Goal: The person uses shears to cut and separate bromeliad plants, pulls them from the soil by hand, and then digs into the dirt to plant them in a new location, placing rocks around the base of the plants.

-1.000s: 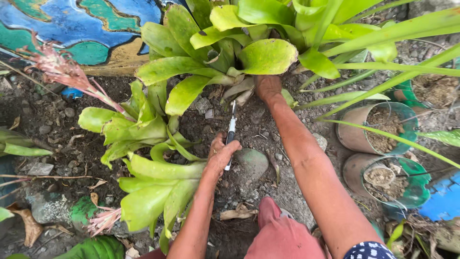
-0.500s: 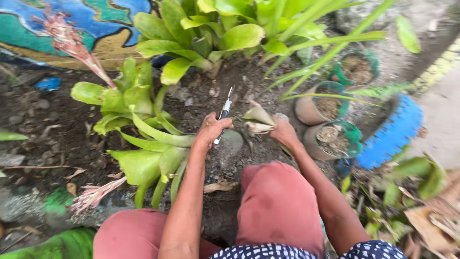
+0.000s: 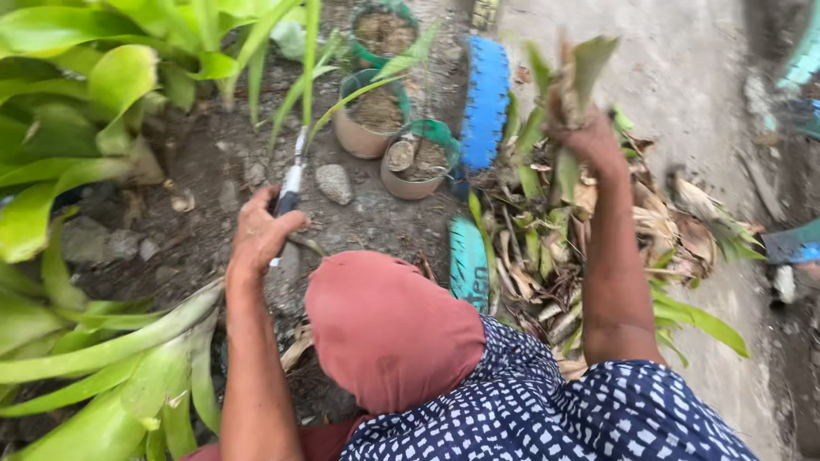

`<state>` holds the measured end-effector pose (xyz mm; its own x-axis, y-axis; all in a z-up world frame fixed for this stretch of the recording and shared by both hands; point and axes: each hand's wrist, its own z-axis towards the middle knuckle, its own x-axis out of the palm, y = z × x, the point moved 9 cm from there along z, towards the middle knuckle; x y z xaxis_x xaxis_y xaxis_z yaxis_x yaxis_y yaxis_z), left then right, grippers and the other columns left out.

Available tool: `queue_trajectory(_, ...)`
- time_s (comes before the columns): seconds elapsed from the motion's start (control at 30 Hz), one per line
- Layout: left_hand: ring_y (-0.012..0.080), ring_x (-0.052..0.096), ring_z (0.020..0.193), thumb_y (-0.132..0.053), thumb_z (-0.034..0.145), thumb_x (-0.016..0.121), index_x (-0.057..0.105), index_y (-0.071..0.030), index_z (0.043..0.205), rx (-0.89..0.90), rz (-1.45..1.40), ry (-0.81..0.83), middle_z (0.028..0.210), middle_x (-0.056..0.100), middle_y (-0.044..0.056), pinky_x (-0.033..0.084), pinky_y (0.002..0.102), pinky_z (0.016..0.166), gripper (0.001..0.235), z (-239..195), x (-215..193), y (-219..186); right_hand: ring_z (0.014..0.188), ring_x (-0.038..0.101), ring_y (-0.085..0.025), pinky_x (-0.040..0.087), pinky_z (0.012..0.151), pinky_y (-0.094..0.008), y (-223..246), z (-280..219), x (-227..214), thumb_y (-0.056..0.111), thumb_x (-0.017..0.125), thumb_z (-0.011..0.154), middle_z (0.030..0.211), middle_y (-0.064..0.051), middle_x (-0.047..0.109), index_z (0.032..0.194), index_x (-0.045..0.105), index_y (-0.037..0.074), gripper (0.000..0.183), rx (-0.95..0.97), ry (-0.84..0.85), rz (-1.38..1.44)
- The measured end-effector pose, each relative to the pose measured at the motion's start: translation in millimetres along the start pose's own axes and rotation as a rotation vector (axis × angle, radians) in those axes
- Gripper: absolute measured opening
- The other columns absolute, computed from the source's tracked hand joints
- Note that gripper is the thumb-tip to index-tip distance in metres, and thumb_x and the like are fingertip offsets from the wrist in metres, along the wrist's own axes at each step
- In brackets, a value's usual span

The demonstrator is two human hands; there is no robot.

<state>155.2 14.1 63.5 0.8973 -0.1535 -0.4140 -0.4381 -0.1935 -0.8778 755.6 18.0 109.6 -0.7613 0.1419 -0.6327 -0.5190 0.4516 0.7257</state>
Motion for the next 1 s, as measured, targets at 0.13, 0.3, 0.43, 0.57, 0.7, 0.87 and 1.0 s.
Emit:
queue_trajectory(0.13,0.0274,0.067,0.092,-0.032,0.060,0.078,0.068,0.002,0.120,-0.094,-0.057,-0.015,0.104,0.072,0.016,0.053,0.039,0.082,0.070,-5.5,-4.0,11.3,0.094,0.073,-0.031,0.061,0.086,-0.038,-56.3,7.2,-106.2,0.026,0.090,0.071,0.119,-0.023,0.063,0.135,0.041,0.002,0.083,0.159,-0.379,-0.174)
queue_trajectory(0.3,0.0322,0.066,0.095,-0.042,0.060,0.080,0.071,0.002,0.110,-0.015,0.136,-0.138,0.104,0.070,0.020,0.051,0.044,0.083,0.067,-7.6,-58.6,-15.5,0.114,0.059,-0.054,0.052,0.093,-0.055,-21.6,33.7,-57.2,0.049,0.100,0.063,0.140,-0.044,0.044,0.142,0.042,-0.013,0.115,-0.162,-0.316,-0.887)
queue_trajectory(0.43,0.0349,0.066,0.091,-0.045,0.055,0.078,0.065,-0.002,0.090,-0.135,0.054,-0.229,0.095,0.069,0.021,0.052,0.044,0.081,0.057,-25.3,-112.3,-11.2,0.108,0.069,-0.043,0.054,0.093,-0.049,99.2,9.6,111.7,0.063,0.078,0.079,0.118,-0.028,0.070,0.132,0.065,0.000,0.084,-0.444,0.156,-0.812)
queue_trajectory(0.57,0.0276,0.068,0.081,-0.044,0.052,0.080,0.067,0.000,0.082,-0.205,-0.108,-0.318,0.085,0.070,0.016,0.052,0.040,0.072,0.055,-50.5,-152.8,21.0,0.101,0.070,-0.040,0.054,0.086,-0.049,257.1,-99.9,278.5,0.056,0.070,0.089,0.110,-0.023,0.073,0.119,0.070,0.002,0.062,-0.922,0.477,-0.889)
queue_trajectory(0.7,0.0268,0.064,0.069,-0.041,0.054,0.076,0.069,0.006,0.082,-0.188,-0.473,-0.382,0.082,0.069,0.018,0.049,0.041,0.059,0.055,-60.7,-165.8,45.1,0.097,0.071,-0.040,0.054,0.083,-0.050,376.1,-154.5,382.8,0.051,0.071,0.093,0.106,-0.023,0.073,0.121,0.071,0.004,0.054,-1.055,0.552,-1.027)
queue_trajectory(0.87,0.0287,0.068,0.074,-0.040,0.052,0.076,0.069,0.004,0.096,-0.267,-0.531,-0.419,0.086,0.072,0.019,0.053,0.040,0.063,0.062,-61.0,-172.5,62.2,0.097,0.071,-0.039,0.055,0.084,-0.049,446.4,-137.7,455.6,0.037,0.069,0.095,0.106,-0.021,0.074,0.126,0.071,0.010,0.042,-1.222,0.505,-1.058)
queue_trajectory(1.0,0.0313,0.072,0.090,-0.040,0.053,0.077,0.069,0.006,0.102,-0.272,-0.495,-0.465,0.100,0.074,0.023,0.056,0.038,0.079,0.068,-74.1,-161.9,67.1,0.096,0.072,-0.035,0.058,0.084,-0.047,355.8,-54.0,490.9,0.025,0.065,0.095,0.107,-0.019,0.075,0.131,0.068,0.013,0.038,-0.835,0.657,-1.028)
